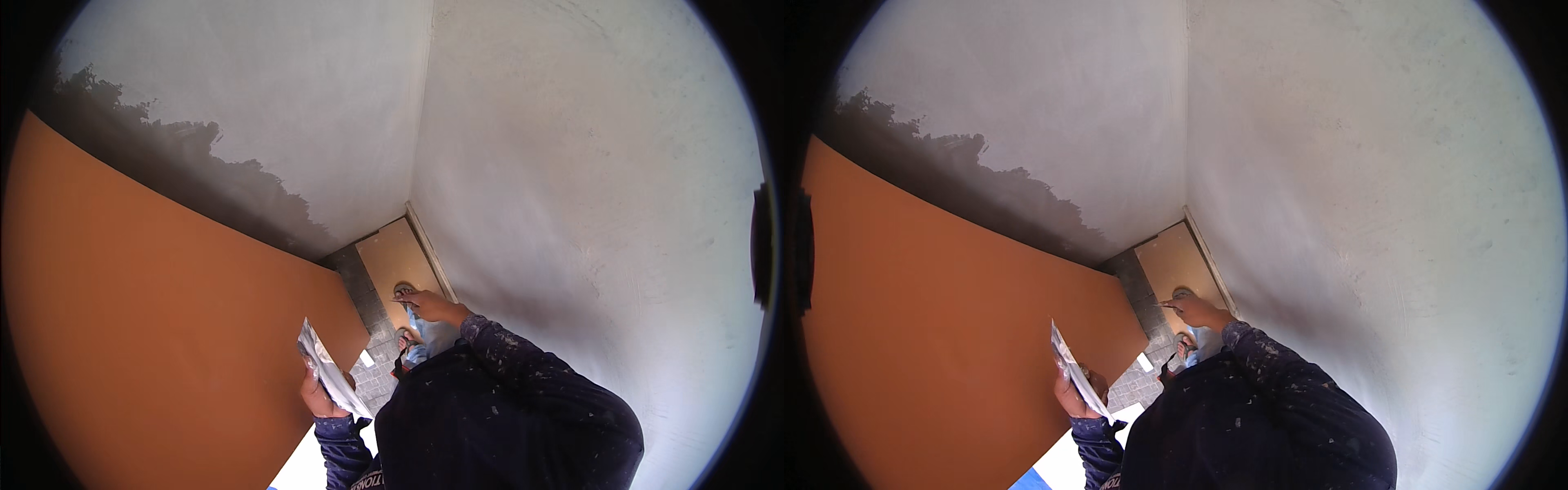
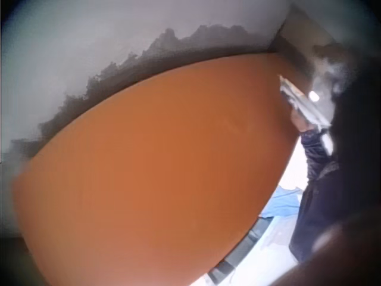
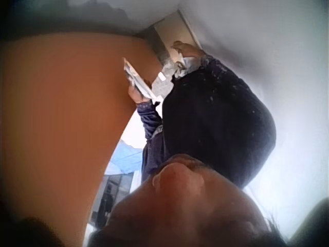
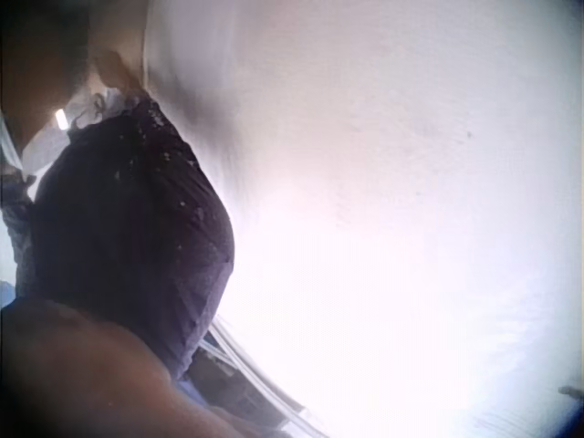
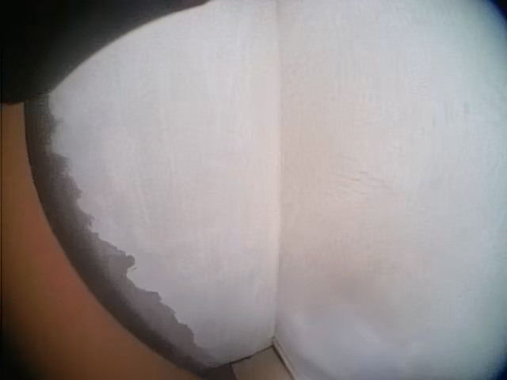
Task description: The person applies white joint compound to wall corners and seams using a putty knife and a hawk. They repeatedly scoop compound from the hawk and spread it along the corner, smoothing the surface. The person briefly walks to a mixing area to reload compound before returning to continue applying it to the wall.
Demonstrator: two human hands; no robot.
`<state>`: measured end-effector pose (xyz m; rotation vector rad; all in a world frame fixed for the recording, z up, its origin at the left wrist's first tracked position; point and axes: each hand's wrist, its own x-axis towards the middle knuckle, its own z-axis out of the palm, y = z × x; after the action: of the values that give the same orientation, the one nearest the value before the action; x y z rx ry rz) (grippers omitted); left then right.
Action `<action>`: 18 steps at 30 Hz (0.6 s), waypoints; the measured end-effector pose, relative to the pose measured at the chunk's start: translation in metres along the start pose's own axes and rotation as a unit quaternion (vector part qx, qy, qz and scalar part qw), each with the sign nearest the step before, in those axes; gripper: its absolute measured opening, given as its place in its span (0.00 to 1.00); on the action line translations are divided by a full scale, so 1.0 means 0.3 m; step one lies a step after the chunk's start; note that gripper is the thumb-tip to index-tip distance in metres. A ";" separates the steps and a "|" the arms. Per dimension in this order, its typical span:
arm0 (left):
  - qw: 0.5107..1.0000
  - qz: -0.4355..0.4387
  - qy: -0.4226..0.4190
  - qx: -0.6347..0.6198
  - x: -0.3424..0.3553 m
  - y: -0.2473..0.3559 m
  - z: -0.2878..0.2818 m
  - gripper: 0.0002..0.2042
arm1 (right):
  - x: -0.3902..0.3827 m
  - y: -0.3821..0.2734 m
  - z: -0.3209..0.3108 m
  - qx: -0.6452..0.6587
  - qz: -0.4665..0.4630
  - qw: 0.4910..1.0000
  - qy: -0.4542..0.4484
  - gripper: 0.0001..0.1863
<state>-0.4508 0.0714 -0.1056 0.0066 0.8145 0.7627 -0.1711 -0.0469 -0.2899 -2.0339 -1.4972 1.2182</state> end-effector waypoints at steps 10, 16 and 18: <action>0.999 -0.016 -0.033 -0.011 0.033 -0.026 -0.096 0.16 | 0.011 0.196 0.355 0.025 0.072 0.993 -0.093 0.20; 0.993 -0.054 0.090 0.051 0.073 -0.057 -0.176 0.15 | 0.124 0.227 0.360 0.115 0.140 0.983 0.002 0.21; 0.992 -0.116 0.046 0.023 0.050 -0.118 -0.225 0.15 | 0.162 0.319 0.370 0.046 0.063 0.997 0.022 0.20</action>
<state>-0.4670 0.0360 -0.1726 -0.0813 0.9020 0.5265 -0.1967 -0.0640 -0.4411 -2.1064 -1.2870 1.2570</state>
